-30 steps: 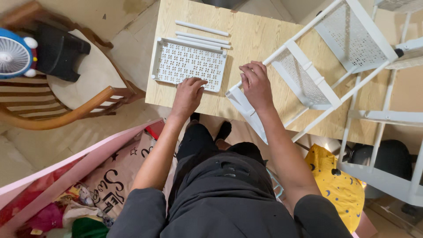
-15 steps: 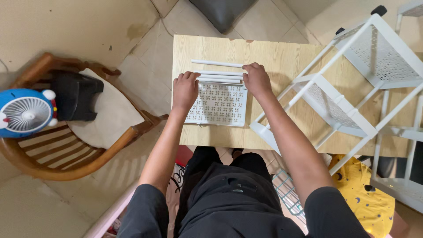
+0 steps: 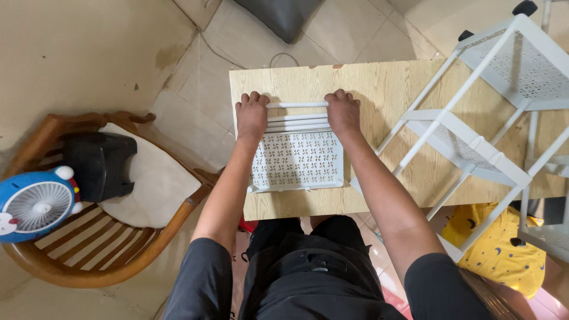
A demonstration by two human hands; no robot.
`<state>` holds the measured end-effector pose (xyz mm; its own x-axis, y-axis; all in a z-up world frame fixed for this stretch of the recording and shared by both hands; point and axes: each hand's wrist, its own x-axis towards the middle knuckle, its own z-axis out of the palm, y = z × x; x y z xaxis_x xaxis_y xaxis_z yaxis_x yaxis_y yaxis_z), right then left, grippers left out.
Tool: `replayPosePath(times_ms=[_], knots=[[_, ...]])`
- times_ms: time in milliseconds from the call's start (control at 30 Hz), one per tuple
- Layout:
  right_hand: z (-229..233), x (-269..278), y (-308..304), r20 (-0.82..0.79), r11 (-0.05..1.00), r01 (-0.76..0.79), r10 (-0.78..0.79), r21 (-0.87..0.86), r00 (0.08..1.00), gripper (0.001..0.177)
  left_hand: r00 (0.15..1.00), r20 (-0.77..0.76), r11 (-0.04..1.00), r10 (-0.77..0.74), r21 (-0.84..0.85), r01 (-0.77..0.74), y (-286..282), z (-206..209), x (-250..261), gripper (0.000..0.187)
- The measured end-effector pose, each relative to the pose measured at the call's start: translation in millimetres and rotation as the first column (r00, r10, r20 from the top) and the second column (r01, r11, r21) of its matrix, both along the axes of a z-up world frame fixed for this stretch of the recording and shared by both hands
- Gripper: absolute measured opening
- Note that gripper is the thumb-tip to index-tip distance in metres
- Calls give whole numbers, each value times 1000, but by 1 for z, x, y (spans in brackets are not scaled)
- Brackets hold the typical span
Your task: The person assembles a white plastic rolling cart by inserting perforated shelves and vertical support rods into a frame with casters. They repeatedly insert and remove components to fit them into place, working on a wooden table in a room with a chair and a small fan nearby.
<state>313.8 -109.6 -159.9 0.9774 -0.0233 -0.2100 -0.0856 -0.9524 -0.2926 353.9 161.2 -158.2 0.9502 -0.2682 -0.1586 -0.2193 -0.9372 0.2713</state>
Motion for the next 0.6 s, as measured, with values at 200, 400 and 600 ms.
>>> replayPosePath(times_ms=[200, 400, 600], knots=[[24, 2, 3, -31, 999, 20, -19, 31, 999, 14, 998, 21, 995, 51, -90, -49, 1, 22, 0, 23], [88, -29, -14, 75, 830, 112, -181, 546, 981, 18, 987, 111, 952, 114, -296, -77, 11, 83, -38, 16], [147, -124, -24, -227, -4, 243, -373, 970, 900, 24, 989, 54, 856, 139, -509, -92, -14, 153, -120, 14]])
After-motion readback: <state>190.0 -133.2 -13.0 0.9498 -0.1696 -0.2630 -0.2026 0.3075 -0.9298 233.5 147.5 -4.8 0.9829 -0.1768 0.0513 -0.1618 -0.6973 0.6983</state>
